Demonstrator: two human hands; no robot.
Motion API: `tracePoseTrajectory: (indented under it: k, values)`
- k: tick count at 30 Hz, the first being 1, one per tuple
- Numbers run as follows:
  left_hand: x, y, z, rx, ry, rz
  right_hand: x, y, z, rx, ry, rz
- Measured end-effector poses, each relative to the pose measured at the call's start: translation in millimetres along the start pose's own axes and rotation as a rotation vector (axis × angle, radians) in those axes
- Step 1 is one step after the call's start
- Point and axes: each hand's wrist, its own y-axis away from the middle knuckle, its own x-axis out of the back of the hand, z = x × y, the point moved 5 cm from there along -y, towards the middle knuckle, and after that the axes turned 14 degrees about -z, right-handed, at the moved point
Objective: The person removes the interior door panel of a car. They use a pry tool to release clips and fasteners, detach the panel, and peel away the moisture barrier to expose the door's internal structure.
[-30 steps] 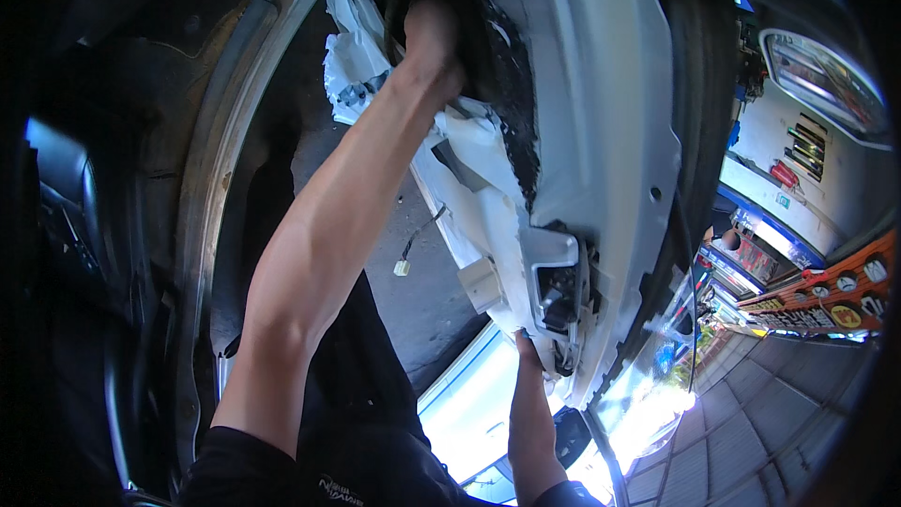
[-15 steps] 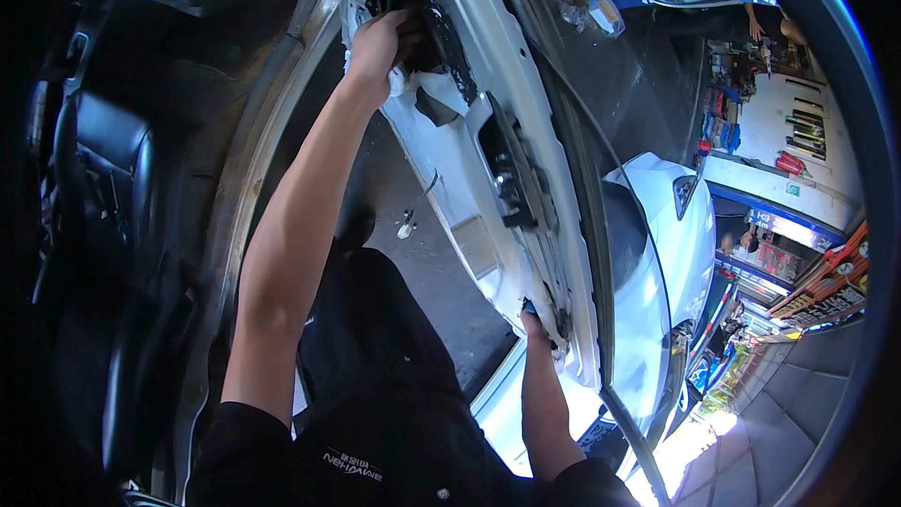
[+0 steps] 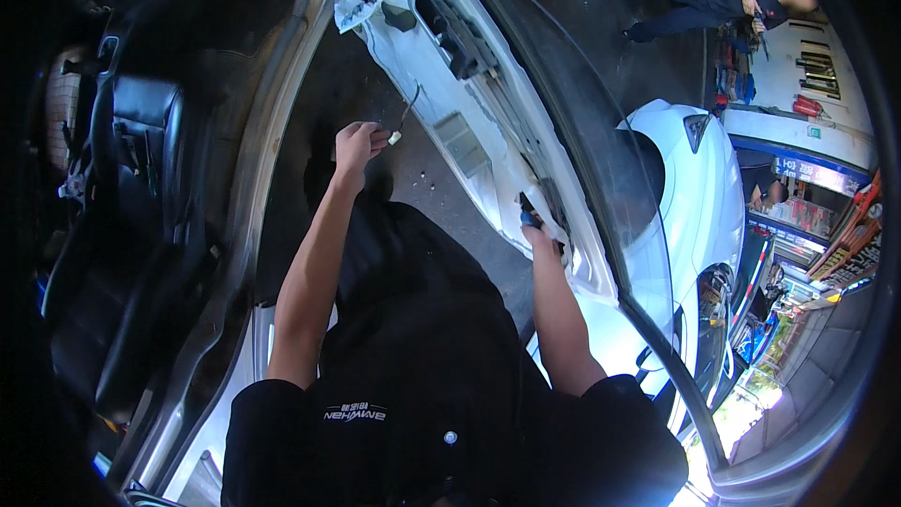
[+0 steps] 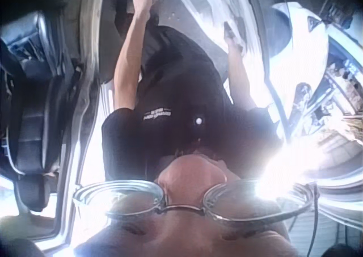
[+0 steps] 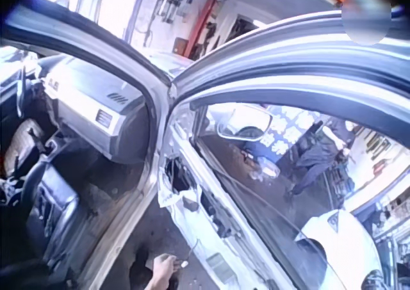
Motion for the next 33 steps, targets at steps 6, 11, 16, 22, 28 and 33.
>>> tracePoseTrajectory:
  k: [6,11,16,22,28,33]
  values:
    - [-19.2,21.3,-8.4,-0.021,-0.093,-0.035,-32.3,62.7,35.6,-0.232,0.118,0.064]
    - [-26.0,8.2,-39.2,0.058,-0.208,-0.002,-68.4,140.3,67.2,-0.201,0.605,-0.004]
    - [-17.8,-38.9,-111.7,0.193,-0.343,0.011,-86.2,181.1,86.0,0.313,1.442,-0.04]
    - [6.9,-41.6,-153.0,0.349,-0.47,-0.024,-78.1,175.3,114.1,0.566,2.153,-0.063]
    - [57.2,-44.3,-128.0,0.481,-0.299,-0.094,-46.1,149.7,128.3,0.46,2.235,0.111]
    - [106.2,-94.7,-105.0,0.288,-0.29,0.036,-30.0,121.0,140.1,0.438,2.27,0.051]
